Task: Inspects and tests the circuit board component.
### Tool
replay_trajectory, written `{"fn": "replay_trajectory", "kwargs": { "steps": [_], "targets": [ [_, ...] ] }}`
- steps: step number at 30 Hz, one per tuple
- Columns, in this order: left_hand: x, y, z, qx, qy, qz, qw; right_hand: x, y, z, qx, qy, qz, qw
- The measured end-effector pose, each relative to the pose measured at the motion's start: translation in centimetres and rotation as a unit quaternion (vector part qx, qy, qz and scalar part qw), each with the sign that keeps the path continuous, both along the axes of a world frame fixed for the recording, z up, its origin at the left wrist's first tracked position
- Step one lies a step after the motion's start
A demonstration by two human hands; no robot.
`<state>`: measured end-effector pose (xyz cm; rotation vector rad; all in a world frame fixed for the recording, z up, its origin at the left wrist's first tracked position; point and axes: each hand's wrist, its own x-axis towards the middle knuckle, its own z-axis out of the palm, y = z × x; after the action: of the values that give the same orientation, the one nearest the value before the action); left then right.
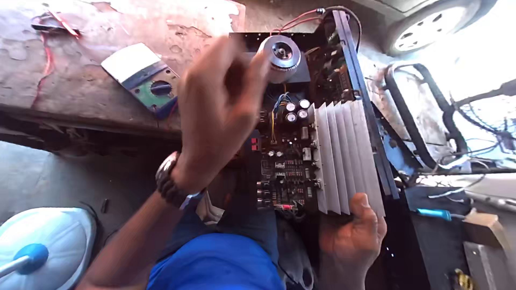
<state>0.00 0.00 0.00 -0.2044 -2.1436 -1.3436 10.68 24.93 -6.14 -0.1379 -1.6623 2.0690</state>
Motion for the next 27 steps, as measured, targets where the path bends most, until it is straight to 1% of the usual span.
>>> {"fn": "replay_trajectory", "kwargs": {
  "steps": [1, 2, 3, 4, 5, 6, 8, 11, 14, 19, 22, 27],
  "targets": [
    [1.6, -0.4, -2.7, 0.062, -0.08, -0.023, 0.995, 0.2, -0.1, 0.2, 0.015, 0.004, -0.005, 1.0],
    [3.0, -0.5, -5.0, 0.125, -0.157, -0.066, 0.978, 0.4, -0.2, 0.5, 0.031, 0.003, -0.007, 1.0],
    [3.9, -0.3, -6.9, 0.19, -0.218, -0.114, 0.95, 0.6, -0.5, 0.9, 0.048, -0.002, -0.007, 0.999],
    [4.3, 0.0, -8.3, 0.247, -0.257, -0.159, 0.921, 0.6, -0.8, 1.4, 0.066, -0.01, -0.007, 0.998],
    [4.3, 0.3, -9.3, 0.289, -0.275, -0.198, 0.896, 0.7, -1.1, 1.9, 0.081, -0.02, -0.006, 0.997],
    [4.2, 0.3, -10.0, 0.315, -0.279, -0.225, 0.879, 0.9, -1.5, 2.4, 0.088, -0.031, -0.006, 0.996],
    [3.7, -0.1, -10.5, 0.337, -0.268, -0.264, 0.863, 1.0, -2.3, 3.3, 0.076, -0.049, -0.003, 0.996],
    [2.4, -1.3, -10.4, 0.312, -0.239, -0.308, 0.866, 0.8, -2.9, 4.0, 0.058, -0.047, 0.005, 0.997],
    [1.5, -1.5, -10.5, 0.284, -0.224, -0.324, 0.874, 0.2, -2.8, 4.0, 0.063, -0.028, 0.01, 0.998],
    [1.3, -0.7, -10.7, 0.227, -0.236, -0.279, 0.903, -0.3, -2.3, 4.1, 0.07, -0.02, 0.029, 0.997],
    [1.3, -0.6, -10.7, 0.211, -0.24, -0.264, 0.91, -0.6, -2.0, 4.0, 0.062, -0.015, 0.05, 0.997],
    [1.2, -0.5, -10.6, 0.198, -0.247, -0.25, 0.915, -1.0, -2.0, 4.0, 0.118, -0.011, 0.045, 0.992]
  ]
}}
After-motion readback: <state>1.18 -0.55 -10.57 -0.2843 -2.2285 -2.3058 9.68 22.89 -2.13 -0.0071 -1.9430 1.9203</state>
